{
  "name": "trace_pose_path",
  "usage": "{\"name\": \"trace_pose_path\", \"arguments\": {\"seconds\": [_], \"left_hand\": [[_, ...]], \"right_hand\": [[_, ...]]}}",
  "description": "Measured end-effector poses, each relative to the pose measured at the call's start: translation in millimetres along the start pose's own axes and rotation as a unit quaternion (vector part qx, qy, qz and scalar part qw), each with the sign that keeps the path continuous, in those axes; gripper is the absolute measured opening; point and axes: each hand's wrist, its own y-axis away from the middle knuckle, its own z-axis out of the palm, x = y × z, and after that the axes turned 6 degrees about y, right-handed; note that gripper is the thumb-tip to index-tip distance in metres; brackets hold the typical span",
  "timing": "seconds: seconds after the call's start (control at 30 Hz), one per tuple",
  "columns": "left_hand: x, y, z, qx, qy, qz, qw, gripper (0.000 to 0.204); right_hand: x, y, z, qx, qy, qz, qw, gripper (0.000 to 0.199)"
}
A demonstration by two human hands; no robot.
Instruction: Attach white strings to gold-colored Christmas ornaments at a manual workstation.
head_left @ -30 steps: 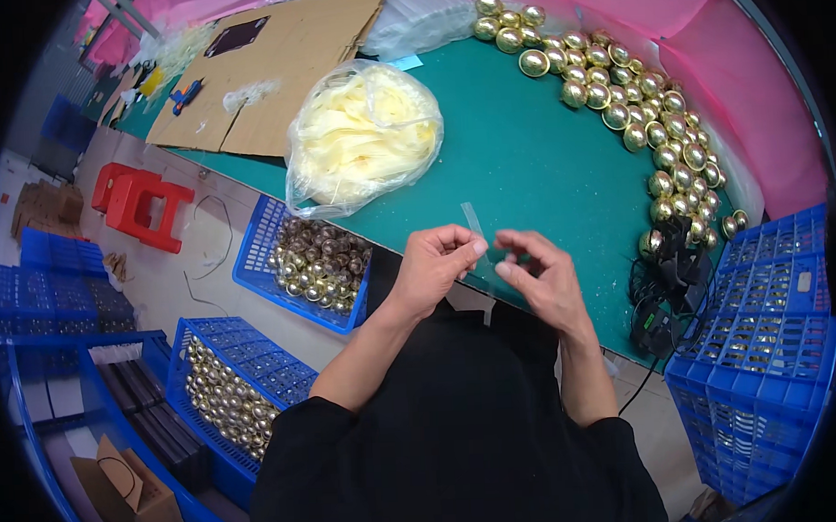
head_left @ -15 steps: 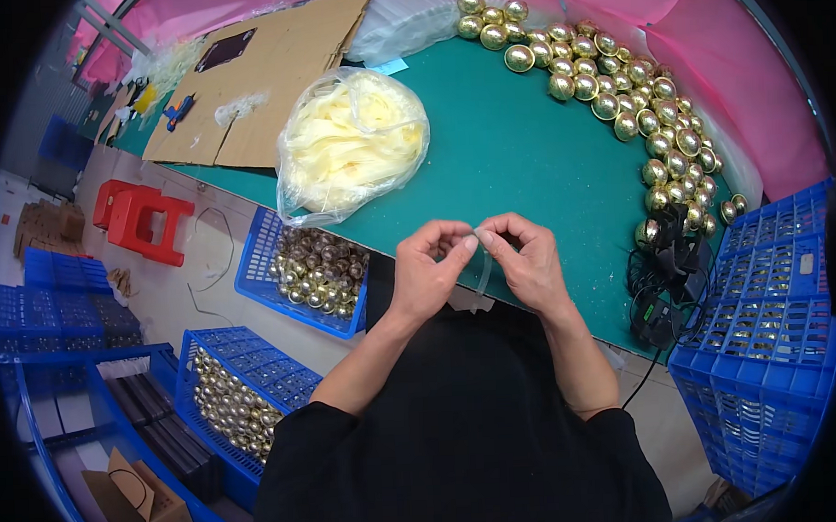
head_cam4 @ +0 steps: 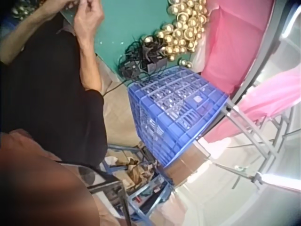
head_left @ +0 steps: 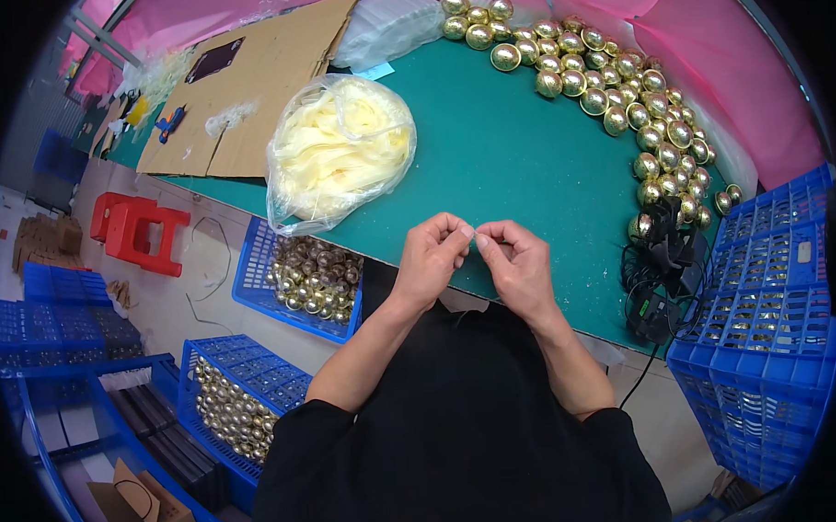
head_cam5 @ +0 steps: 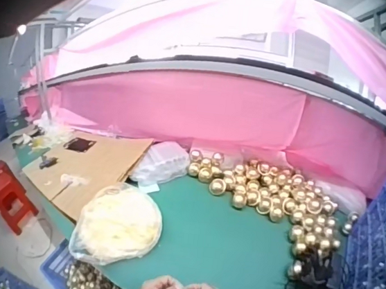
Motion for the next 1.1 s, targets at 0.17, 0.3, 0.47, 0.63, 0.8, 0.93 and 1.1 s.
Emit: {"name": "trace_pose_path", "arguments": {"seconds": [0.17, 0.3, 0.47, 0.63, 0.8, 0.93, 1.1], "left_hand": [[5, -9, 7, -0.007, 0.024, -0.045, 0.999, 0.02], [7, -21, 14, -0.027, 0.049, -0.059, 0.997, 0.021], [13, -53, 25, -0.066, 0.012, -0.062, 0.996, 0.021], [26, -157, 49, -0.004, -0.273, 0.22, 0.936, 0.016], [28, -292, 59, 0.022, -0.487, 0.371, 0.791, 0.043], [30, -351, 68, 0.014, -0.618, 0.266, 0.739, 0.061], [24, -365, 69, 0.009, -0.644, 0.279, 0.713, 0.06]], "right_hand": [[-1, -5, -6, 0.064, 0.171, -0.16, 0.97, 0.008], [-2, -13, -12, 0.109, 0.238, -0.278, 0.924, 0.013], [-2, -24, -30, 0.136, 0.251, -0.254, 0.924, 0.01], [10, -39, -60, 0.147, 0.178, -0.125, 0.965, 0.002], [25, -47, -66, 0.175, 0.135, -0.07, 0.973, 0.004], [29, -50, -68, 0.187, 0.131, -0.058, 0.972, 0.005], [27, -47, -71, 0.186, 0.12, -0.017, 0.975, 0.004]]}}
